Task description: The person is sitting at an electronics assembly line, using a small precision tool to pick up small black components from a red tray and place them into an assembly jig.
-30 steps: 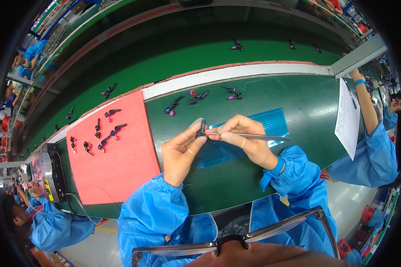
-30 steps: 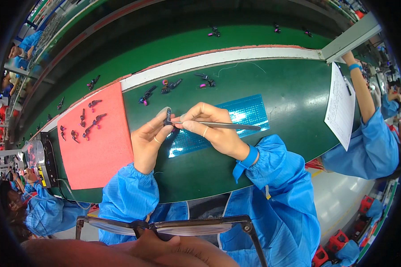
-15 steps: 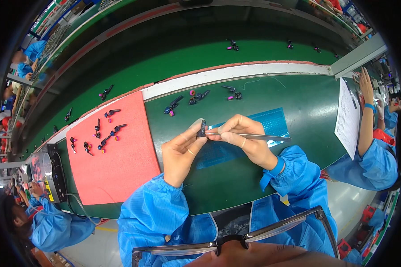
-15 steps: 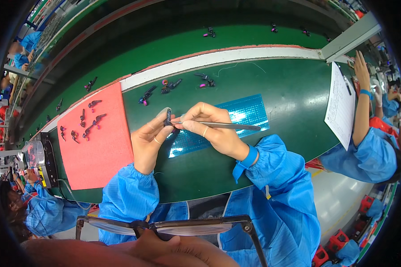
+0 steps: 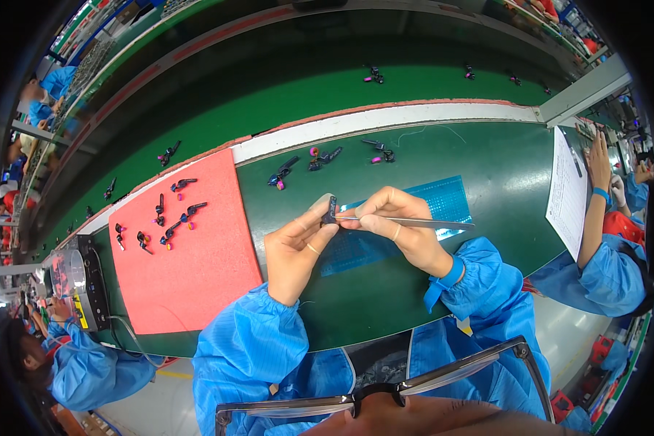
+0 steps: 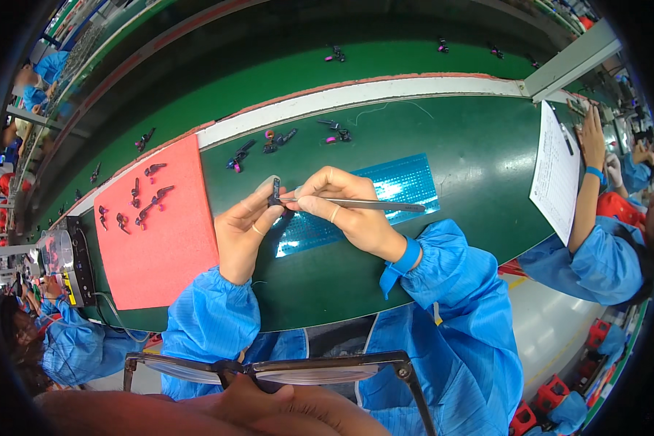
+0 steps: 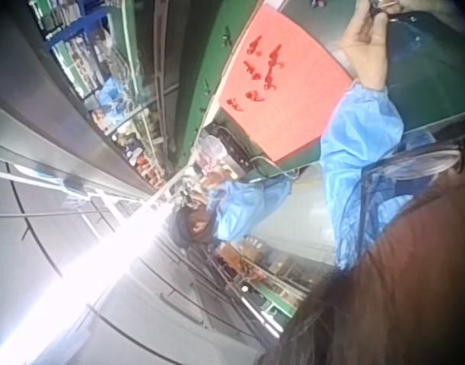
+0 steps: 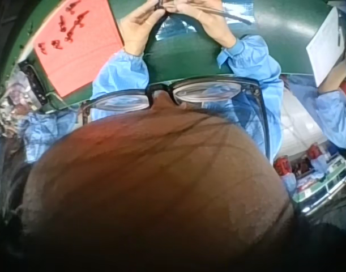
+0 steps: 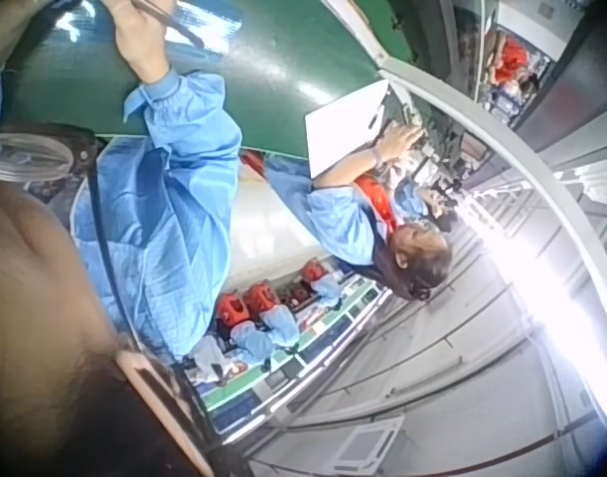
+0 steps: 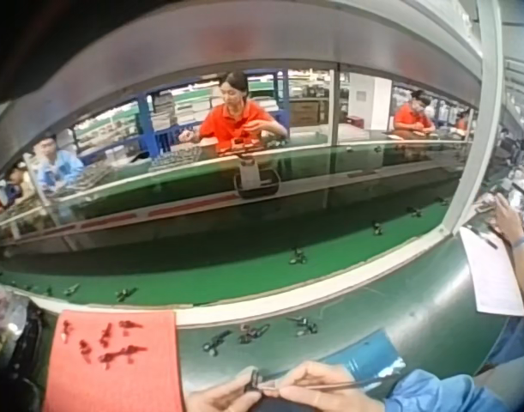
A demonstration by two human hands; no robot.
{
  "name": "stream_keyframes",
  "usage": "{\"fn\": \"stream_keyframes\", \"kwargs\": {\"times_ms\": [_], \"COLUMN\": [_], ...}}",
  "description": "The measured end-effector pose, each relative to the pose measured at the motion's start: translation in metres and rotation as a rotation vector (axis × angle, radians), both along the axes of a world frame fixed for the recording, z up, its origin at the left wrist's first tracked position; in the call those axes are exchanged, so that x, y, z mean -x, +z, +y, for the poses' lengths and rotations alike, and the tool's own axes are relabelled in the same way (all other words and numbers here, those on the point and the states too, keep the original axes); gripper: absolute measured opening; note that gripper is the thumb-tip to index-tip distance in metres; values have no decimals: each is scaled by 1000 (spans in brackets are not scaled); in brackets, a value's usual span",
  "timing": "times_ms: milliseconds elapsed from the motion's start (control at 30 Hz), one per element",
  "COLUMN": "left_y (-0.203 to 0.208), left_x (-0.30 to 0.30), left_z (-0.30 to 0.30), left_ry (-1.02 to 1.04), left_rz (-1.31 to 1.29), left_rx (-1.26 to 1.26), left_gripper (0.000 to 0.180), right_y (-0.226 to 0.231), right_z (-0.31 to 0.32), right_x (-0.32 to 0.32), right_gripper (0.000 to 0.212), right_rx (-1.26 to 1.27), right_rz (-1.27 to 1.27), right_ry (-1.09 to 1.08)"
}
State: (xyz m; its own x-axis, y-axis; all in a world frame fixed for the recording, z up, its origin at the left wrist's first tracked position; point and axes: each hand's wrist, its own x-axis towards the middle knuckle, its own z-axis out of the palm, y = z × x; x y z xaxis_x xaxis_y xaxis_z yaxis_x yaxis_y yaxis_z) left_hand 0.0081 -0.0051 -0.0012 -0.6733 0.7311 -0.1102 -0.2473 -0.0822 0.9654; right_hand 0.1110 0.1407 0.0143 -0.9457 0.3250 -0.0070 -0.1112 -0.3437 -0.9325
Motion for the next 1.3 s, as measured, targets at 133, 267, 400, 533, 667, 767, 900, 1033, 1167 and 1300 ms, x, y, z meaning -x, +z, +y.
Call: {"fn": "stream_keyframes", "kwargs": {"times_ms": [133,267,400,533,667,767,900,1033,1167,1300], "left_y": [1,0,-1,-1,-3,-2,-5,-4,-4,-4], "left_x": [-1,-1,-2,0,0,1,2,5,6,8], "left_z": [0,0,-1,-2,-2,-3,-4,-1,-1,-1], "left_ry": [-4,-2,4,15,46,48,58,120,102,96], "left_rz": [-8,-12,-12,-4,-34,-66,-53,-155,-78,-102], "left_rx": [14,5,-9,-16,-20,-19,-15,-30,14,29], "left_gripper": [38,38,35,30,28,27,26,26,28,29], "right_y": [-2,-5,-3,-4,1,4,3,1,-7,-10], "right_z": [0,-1,-2,-4,-7,-9,-11,-5,3,6], "right_x": [-1,-1,-1,-2,-3,-3,-5,-4,0,3], "right_gripper": [9,9,9,10,10,10,10,11,13,12], "right_rx": [-51,-53,-64,-111,-234,-279,-286,-225,-354,-322], "right_rz": [-2,13,-7,-8,-19,-32,-32,-3,-182,-216], "right_ry": [-1,-11,-12,-22,-21,-10,-6,-68,-80,-3]}}
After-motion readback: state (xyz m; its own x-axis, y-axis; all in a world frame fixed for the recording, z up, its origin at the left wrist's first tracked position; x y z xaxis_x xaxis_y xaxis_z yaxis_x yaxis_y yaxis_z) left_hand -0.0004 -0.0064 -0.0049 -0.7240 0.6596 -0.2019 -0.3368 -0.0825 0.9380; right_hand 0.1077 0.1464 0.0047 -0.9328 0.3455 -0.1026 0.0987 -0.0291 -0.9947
